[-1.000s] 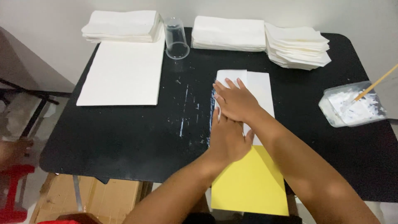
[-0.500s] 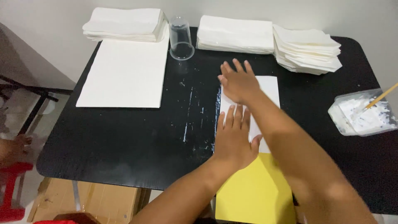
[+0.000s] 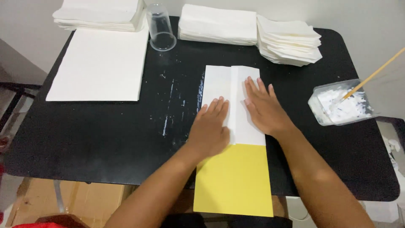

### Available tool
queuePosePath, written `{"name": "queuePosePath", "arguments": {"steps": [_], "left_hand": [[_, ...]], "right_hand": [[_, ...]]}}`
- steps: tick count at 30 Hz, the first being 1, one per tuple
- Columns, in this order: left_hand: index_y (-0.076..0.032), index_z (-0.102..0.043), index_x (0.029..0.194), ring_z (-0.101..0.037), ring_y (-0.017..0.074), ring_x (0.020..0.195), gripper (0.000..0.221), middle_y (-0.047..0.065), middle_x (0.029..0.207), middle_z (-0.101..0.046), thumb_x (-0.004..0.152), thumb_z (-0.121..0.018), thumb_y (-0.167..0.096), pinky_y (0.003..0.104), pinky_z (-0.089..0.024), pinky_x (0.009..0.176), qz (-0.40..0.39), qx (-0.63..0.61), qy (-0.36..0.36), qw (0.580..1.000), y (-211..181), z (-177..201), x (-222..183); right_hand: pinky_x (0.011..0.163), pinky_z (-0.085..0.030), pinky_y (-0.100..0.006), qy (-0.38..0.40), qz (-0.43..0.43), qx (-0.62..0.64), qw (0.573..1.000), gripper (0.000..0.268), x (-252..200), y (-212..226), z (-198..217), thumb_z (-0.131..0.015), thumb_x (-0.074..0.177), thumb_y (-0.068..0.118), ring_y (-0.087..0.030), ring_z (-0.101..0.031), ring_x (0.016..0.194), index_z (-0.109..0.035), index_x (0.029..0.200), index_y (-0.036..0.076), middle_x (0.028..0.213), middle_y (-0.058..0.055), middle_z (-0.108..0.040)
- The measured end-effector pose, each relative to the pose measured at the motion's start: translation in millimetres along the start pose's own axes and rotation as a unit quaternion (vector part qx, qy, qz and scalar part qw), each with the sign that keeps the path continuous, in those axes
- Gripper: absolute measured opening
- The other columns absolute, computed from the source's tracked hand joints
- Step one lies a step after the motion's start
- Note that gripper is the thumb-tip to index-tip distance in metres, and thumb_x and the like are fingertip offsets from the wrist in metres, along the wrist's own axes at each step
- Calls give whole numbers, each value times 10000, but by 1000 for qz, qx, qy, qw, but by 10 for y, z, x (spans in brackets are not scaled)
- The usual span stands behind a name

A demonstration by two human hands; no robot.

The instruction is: Manually folding and gluing paper to create a bag

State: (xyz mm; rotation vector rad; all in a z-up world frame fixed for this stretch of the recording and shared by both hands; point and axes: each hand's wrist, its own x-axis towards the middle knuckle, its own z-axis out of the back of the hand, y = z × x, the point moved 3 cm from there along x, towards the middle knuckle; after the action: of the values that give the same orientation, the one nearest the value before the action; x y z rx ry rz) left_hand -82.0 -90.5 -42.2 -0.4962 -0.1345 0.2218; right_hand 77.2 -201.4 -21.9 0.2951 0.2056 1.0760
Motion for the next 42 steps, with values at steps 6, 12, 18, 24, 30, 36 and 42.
{"name": "queuePosePath", "arguments": {"steps": [6,12,18,24,30,36,42], "left_hand": [[-130,-341,1611,-236,349,1567,602,163,1686,-282,1053,-345,-355,519,-151,1259,-13,84,21,996,-59,136,-41],[-168,-332,1616,-193,332,1579,609,144,1696,-252,1061,-305,-416,532,-106,1269,7,108,20,994,-99,117,-21],[-161,-363,1606,-230,345,1568,594,154,1684,-288,1063,-332,-400,542,-106,1269,7,85,-10,996,-77,105,-18],[-177,-386,1596,-253,347,1563,577,147,1676,-312,1069,-350,-409,548,-116,1268,0,88,-32,996,-43,51,-13],[-185,-401,1586,-262,352,1562,587,150,1667,-338,1064,-373,-453,554,-129,1266,-9,88,-47,995,-39,16,18],[-180,-454,1556,-313,389,1537,639,176,1635,-391,1031,-493,-542,592,-196,1249,-39,106,-92,989,-116,66,2],[-145,-475,1535,-235,398,1568,673,176,1659,-349,1003,-383,-546,570,-121,1266,4,83,-15,996,-222,210,-20]], "right_hand": [[1253,33,-569,12,-12,-53,998,648,-8,5,-109,-195,1102,425,-334,-34,1588,-207,1650,80,1721,-153,-123],[1266,32,-538,-6,-33,-39,999,652,-32,99,-75,-303,1081,435,-291,-69,1597,-277,1632,87,1715,-134,-170],[1271,16,-523,-11,-26,-36,999,675,-38,92,-93,-383,1060,446,-290,-124,1588,-294,1629,94,1704,-136,-205],[1276,-41,-537,-1,-7,-62,998,692,-43,106,-72,-391,1053,449,-305,-146,1585,-280,1630,81,1707,-143,-217],[1280,-39,-519,-5,-12,-45,999,679,-40,75,-101,-341,1070,464,-285,-143,1586,-270,1637,97,1711,-125,-213],[1282,-37,-513,-8,-15,-19,1000,611,-18,41,-125,-223,1094,388,-286,-139,1585,-291,1631,105,1709,-110,-231],[1253,-73,-611,-32,78,10,996,558,156,565,132,-336,1068,228,-409,-231,1536,-342,1609,89,1653,-186,-325]]}}
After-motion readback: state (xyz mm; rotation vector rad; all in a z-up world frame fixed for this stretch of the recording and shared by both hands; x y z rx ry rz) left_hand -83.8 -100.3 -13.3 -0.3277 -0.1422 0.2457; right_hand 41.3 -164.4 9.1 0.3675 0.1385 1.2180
